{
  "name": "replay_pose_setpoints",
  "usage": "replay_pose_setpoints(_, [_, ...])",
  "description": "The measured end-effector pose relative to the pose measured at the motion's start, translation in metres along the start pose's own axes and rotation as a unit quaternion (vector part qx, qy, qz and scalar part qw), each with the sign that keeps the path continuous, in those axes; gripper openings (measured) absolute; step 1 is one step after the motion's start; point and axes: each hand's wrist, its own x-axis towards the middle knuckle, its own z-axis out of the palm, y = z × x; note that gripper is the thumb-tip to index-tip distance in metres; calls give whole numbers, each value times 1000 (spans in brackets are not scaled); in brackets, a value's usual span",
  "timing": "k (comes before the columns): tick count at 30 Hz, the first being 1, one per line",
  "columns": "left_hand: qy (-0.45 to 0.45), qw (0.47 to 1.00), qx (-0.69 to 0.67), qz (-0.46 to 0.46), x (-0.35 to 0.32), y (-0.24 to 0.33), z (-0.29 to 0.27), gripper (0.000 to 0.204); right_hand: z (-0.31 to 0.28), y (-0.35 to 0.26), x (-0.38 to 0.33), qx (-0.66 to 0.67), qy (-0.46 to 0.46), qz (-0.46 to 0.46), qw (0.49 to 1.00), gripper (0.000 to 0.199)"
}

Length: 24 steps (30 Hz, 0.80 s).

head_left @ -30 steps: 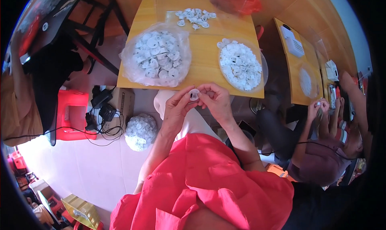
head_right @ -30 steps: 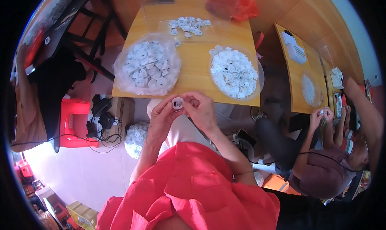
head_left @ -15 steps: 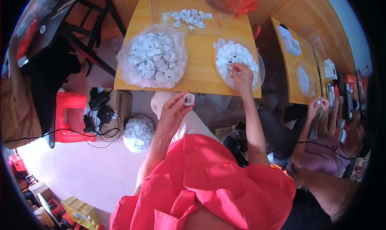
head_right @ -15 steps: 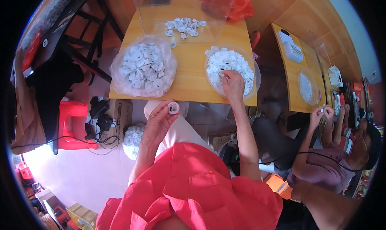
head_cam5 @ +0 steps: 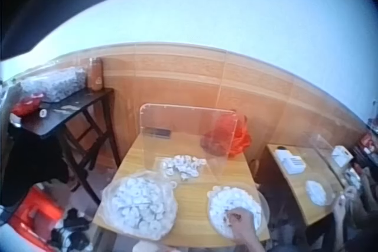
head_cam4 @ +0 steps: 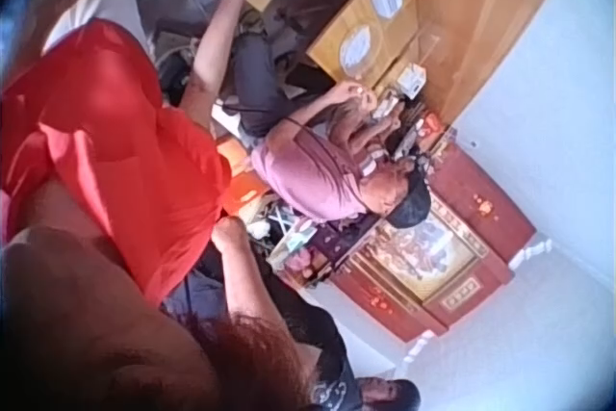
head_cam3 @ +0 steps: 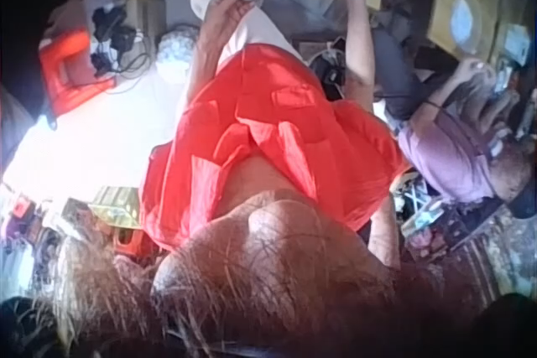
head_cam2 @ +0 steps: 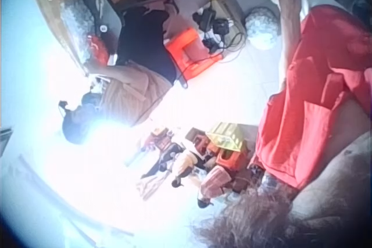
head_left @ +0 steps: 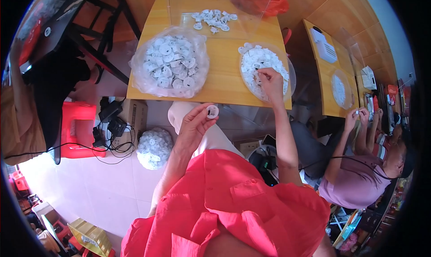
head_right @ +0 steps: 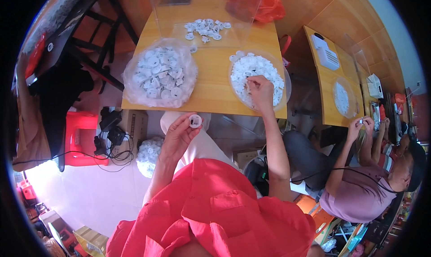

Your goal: The person assembles small plastic parts by hand, fitting smaller components into the plastic base pieces one at a time.

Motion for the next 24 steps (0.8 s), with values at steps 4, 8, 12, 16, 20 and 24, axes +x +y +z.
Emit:
replay_pose_setpoints(4, [1,1000,-3,-12,0,-2,1,28,-11,1,6,97,-18,81,992,11])
replay_pose_setpoints(8, [-3,1000,-11,-11,-1,-3,-2,32,-19,-18,5,239,-59,179,953,13])
replay_pose_setpoints(12, [13,1000,-6,-12,-3,2,7,29,-14,-44,-10,285,-132,163,935,17])
replay_pose_setpoints(16, [-8,1000,-17,-23,-3,5,10,31,-5,-104,-41,304,-181,98,930,17])
replay_pose_setpoints(20, [-30,999,-25,-34,-4,8,7,32,3,-121,-59,319,-234,114,911,18])
replay_pose_setpoints(24, [-22,999,-27,-27,-8,9,7,31,9,-126,-66,344,-254,131,895,20])
